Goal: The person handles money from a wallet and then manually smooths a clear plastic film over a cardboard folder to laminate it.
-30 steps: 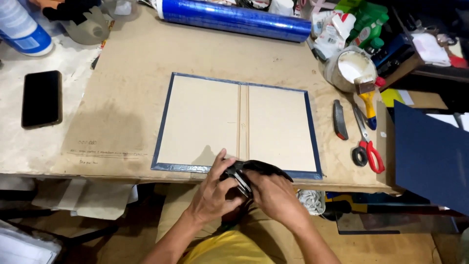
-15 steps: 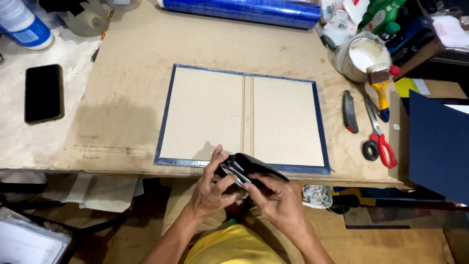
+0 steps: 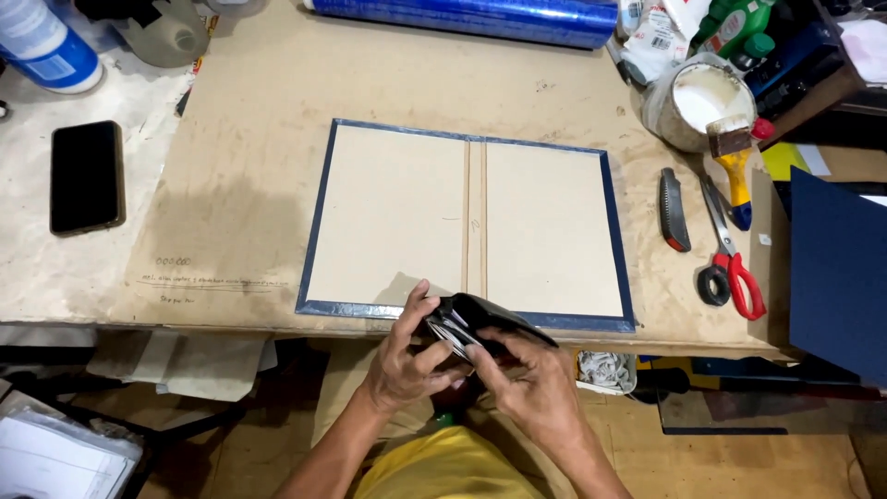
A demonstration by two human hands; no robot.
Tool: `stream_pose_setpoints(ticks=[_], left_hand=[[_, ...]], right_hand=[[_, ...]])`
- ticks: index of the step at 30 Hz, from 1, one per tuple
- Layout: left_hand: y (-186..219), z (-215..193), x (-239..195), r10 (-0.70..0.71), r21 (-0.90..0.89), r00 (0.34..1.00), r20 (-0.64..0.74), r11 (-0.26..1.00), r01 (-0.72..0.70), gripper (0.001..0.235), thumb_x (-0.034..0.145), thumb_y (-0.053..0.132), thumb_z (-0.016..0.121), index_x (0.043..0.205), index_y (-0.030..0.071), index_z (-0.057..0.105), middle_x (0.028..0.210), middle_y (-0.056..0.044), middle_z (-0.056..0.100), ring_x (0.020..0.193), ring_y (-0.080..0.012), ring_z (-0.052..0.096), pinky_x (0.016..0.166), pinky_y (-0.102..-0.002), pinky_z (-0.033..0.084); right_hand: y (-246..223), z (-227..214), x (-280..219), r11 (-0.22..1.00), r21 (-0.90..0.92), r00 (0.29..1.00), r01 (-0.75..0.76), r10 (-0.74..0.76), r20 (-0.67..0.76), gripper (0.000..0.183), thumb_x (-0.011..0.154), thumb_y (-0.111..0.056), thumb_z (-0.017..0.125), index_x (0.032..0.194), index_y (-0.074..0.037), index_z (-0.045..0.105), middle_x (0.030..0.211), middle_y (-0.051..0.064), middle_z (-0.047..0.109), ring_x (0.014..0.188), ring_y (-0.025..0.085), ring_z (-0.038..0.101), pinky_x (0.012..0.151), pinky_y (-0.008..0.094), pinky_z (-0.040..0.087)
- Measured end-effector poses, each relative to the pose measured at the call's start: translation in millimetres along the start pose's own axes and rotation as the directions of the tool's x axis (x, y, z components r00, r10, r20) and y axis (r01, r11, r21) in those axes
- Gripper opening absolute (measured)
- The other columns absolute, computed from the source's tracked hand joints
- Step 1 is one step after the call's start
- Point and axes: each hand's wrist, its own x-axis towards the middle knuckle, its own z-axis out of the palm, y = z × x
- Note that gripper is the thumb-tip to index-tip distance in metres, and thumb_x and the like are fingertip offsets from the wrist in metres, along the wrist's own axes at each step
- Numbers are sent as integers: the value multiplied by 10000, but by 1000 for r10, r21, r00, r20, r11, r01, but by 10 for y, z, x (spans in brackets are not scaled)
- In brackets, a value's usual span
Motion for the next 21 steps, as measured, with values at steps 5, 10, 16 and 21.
stream_pose_setpoints(ticks=[5, 10, 16, 21], left_hand=[[-5, -11, -13, -6, 33, 1000, 7, 999, 6, 469, 875, 182, 867, 1140, 80, 494, 1405, -294, 383, 1360, -573, 451, 1142, -725, 489], [-53, 6, -83, 22, -44, 1000, 17, 999, -21, 508, 893, 208, 851, 1175, 80, 447, 1426, -332, 358, 1389, -490, 439, 1158, -779, 430], [-44, 18, -7, 9, -104, 999, -38, 995, -13, 450, 906, 189, 818, 1073, 47, 425, 1363, -346, 402, 1372, -406, 452, 1147, -796, 422], [0, 9, 76, -11, -39, 997, -77, 999, 8, 410, 902, 205, 804, 952, 33, 435, 1324, -331, 458, 1340, -422, 489, 1122, -732, 493]], right_hand=[[-91, -13, 12, 999, -5, 998, -32, 31, -49, 289, 826, -332, 771, 1028, -137, 839, 1077, 5, 845, 563, 59, 797, 498, 202, 701], [-157, -44, 26, 969, 133, 977, -211, 202, 73, 329, 813, -272, 778, 1099, -113, 814, 1159, 70, 838, 531, 155, 844, 433, 242, 740], [61, 95, 49, 892, -261, 906, 370, -408, -111, 249, 918, -231, 720, 1042, -19, 757, 907, 96, 812, 573, 172, 771, 499, 293, 681], [343, 187, 86, 804, -304, 827, 512, -556, -78, 147, 954, -113, 689, 1074, -95, 607, 851, 72, 747, 478, 90, 655, 335, 200, 597]])
